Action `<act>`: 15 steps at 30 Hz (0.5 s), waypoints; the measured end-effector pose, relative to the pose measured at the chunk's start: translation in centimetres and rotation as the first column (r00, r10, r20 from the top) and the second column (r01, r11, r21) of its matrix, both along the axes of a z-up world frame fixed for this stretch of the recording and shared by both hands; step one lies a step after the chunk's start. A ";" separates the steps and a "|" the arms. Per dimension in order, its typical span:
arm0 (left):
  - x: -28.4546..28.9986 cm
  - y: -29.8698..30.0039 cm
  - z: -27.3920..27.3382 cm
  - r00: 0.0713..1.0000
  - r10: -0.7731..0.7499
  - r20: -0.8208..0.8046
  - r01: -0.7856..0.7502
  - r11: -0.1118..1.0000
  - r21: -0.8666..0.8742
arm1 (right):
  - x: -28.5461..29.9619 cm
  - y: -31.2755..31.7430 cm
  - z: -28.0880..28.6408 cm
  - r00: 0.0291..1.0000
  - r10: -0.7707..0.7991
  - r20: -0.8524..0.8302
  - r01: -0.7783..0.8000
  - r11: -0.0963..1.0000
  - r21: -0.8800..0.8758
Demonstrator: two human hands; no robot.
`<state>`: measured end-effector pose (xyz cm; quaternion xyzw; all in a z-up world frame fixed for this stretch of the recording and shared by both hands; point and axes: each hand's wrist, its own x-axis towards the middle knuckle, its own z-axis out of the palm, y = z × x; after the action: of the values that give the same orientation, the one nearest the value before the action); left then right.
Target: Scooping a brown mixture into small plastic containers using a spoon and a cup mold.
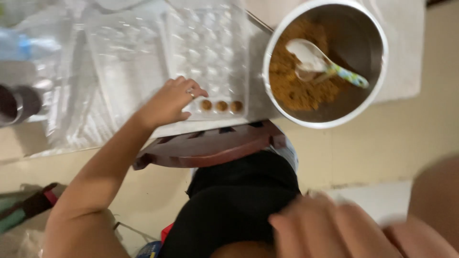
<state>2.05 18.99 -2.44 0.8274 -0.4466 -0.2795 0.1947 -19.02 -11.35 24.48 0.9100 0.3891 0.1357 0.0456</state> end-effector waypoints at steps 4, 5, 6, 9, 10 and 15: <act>-0.5 2.7 -2.5 0.993 -0.012 0.121 0.012 1.000 0.003 | -7.8 -8.2 -14.0 0.944 -0.251 -0.214 0.232 0.966 -0.112; -1.0 2.3 -2.9 0.982 -0.017 0.189 0.015 1.000 0.012 | -4.8 -9.0 -10.9 0.884 -0.365 -0.291 0.323 0.928 -0.184; -1.2 2.4 -2.7 0.962 -0.018 0.274 0.012 1.000 0.024 | -2.8 -10.4 -7.0 0.813 -0.472 -0.342 0.406 0.879 -0.250; -1.1 3.0 -3.7 0.919 -0.018 0.395 -0.023 0.995 0.098 | 9.6 -8.6 -10.4 0.532 -0.728 -0.433 0.579 0.686 -0.441; -1.4 3.0 -4.0 0.921 -0.023 0.388 -0.017 0.995 0.100 | 9.6 -10.3 -14.1 0.525 -0.730 -0.438 0.579 0.683 -0.444; -1.7 2.2 -4.1 0.868 -0.019 0.497 -0.055 0.989 0.134 | 8.7 -15.7 -28.0 0.790 -0.578 -0.205 0.550 0.816 -0.178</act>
<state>0.32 21.20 -6.49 0.8872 -0.4528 -0.0869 0.0159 -10.32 -27.07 -3.53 0.9903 0.1090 -0.0212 0.0841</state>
